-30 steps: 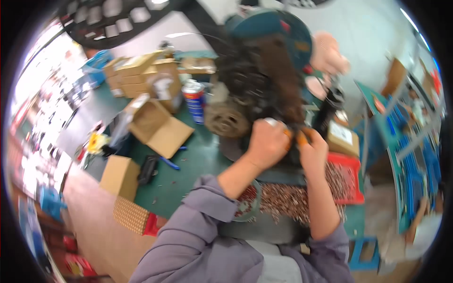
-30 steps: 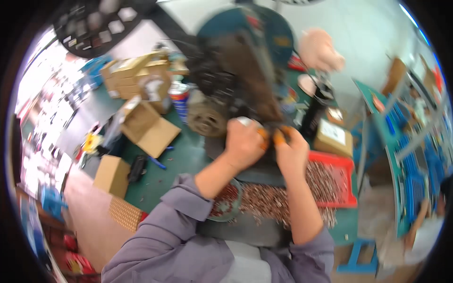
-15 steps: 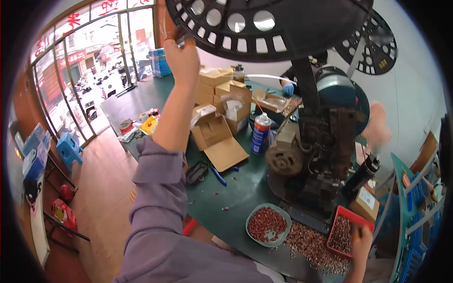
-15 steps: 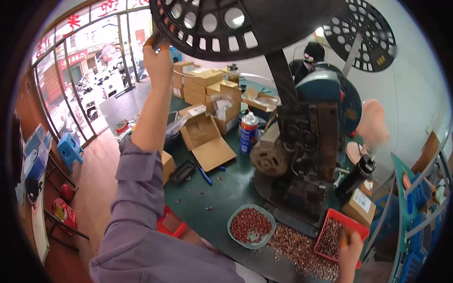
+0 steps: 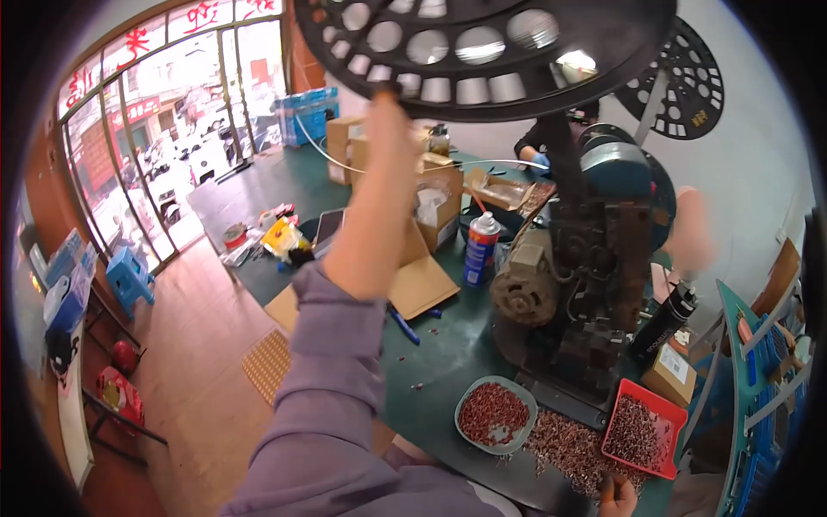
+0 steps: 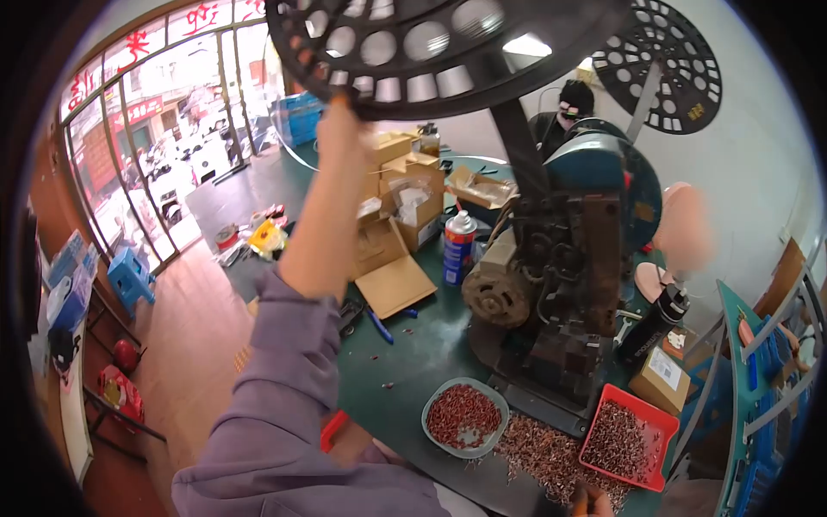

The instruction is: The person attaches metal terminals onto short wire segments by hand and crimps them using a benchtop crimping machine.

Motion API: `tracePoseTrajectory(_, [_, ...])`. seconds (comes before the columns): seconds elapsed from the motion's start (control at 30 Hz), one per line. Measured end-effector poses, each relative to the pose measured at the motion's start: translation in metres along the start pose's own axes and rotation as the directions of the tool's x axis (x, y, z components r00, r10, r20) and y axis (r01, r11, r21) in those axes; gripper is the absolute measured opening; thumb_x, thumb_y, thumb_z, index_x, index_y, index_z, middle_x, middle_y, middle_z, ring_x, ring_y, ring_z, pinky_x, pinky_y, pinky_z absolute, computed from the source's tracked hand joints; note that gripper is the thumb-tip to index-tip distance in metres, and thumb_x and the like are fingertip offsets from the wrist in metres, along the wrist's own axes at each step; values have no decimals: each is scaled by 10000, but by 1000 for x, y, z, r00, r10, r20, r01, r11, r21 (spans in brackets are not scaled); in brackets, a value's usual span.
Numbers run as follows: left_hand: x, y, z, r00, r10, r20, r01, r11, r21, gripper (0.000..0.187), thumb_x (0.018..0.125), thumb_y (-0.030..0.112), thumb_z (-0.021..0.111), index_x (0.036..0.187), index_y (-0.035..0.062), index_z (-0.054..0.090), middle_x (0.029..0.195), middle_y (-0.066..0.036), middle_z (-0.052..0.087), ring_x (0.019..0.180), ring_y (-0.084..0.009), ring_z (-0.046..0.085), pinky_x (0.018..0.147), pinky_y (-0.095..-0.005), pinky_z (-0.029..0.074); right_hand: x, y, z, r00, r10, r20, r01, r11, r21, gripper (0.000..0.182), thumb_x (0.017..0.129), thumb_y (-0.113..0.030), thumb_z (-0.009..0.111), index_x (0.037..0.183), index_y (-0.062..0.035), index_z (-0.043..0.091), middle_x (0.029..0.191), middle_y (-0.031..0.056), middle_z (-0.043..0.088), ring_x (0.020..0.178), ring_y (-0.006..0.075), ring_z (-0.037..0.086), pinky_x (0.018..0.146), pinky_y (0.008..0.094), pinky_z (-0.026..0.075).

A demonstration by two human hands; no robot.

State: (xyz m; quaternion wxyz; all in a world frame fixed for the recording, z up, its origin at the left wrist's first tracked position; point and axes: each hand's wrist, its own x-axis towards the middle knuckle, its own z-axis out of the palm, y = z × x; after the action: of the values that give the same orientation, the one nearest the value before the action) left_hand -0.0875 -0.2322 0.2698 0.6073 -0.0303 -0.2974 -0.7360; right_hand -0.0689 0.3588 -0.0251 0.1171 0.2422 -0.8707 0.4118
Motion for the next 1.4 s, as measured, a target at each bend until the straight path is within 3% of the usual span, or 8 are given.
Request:
tracePoseTrajectory(0.2, [-76, -40, 5, 973, -220, 66, 227, 965, -129, 502, 927, 369, 622, 1219, -2, 450, 1138, -110, 460, 957, -205, 507, 773, -353, 511, 8, 4, 2, 987, 154, -49, -146, 981, 131, 171, 941, -119, 634, 1029, 20, 682, 879, 70, 679, 749, 127, 579, 687, 282, 493])
tracePoseTrajectory(0.33, [-36, -43, 2, 999, -35, -28, 33, 998, -61, 541, 921, 394, 601, 1262, 12, 425, 1200, -116, 480, 962, -216, 538, 825, -400, 500, 5, -2, -7, 964, 260, -51, -245, 949, 196, 193, 952, -147, 623, 1048, 8, 686, 904, 56, 684, 750, 119, 589, 671, 266, 490])
tracePoseTrajectory(0.53, [18, -33, -9, 889, -210, 407, 296, 941, -163, 306, 959, 212, 513, 1229, 72, 548, 1179, -112, 630, 1071, -247, 597, 970, -517, 457, 3, -13, -15, 935, 346, -81, -329, 929, 168, 212, 963, -183, 610, 1058, -14, 695, 897, 60, 685, 739, 125, 597, 666, 277, 491])
tracePoseTrajectory(0.77, [10, 32, -13, 937, -189, 293, 158, 979, 127, 259, 988, 226, 435, 1133, 43, 546, 1219, -104, 565, 1030, -240, 602, 900, -405, 523, -5, 23, -11, 922, 373, -105, -348, 916, 203, 146, 964, -148, 581, 965, -20, 649, 716, -17, 559, 577, 35, 452, 502, 193, 324])
tracePoseTrajectory(0.83, [10, 55, -3, 972, -236, 8, 226, 937, 268, 253, 998, 252, 434, 1102, 53, 552, 1150, -80, 588, 1044, -240, 597, 902, -408, 529, -3, 21, -10, 939, 333, -86, -304, 920, 246, 155, 972, -146, 571, 996, -17, 654, 745, -27, 567, 607, 26, 456, 517, 186, 330])
tracePoseTrajectory(0.9, [41, 60, -27, 959, -26, 281, -83, 926, 369, 232, 996, 266, 444, 1058, 75, 561, 1070, -53, 602, 1011, -240, 608, 884, -426, 533, -4, 20, -9, 925, 371, -80, -337, 900, 276, 158, 970, -147, 576, 1019, -21, 657, 768, -30, 570, 628, 24, 462, 535, 178, 332])
tracePoseTrajectory(1.2, [-39, 54, 13, 925, -371, 87, 294, 840, 456, 262, 1018, 288, 384, 1142, 100, 518, 1107, -112, 600, 1015, -287, 594, 892, -453, 518, -8, -1, -12, 924, 383, 0, -361, 870, 335, 145, 961, -88, 574, 1057, -5, 644, 898, 3, 625, 726, 52, 527, 621, 175, 392])
tracePoseTrajectory(1.4, [0, 25, 4, 946, -258, 196, 189, 932, 310, 242, 1008, 221, 398, 1154, 64, 512, 1123, -114, 592, 1033, -283, 580, 908, -446, 499, -23, 8, -8, 934, 352, -59, -312, 887, 340, 165, 967, -104, 569, 1071, -1, 645, 867, 3, 604, 715, 46, 505, 620, 179, 396])
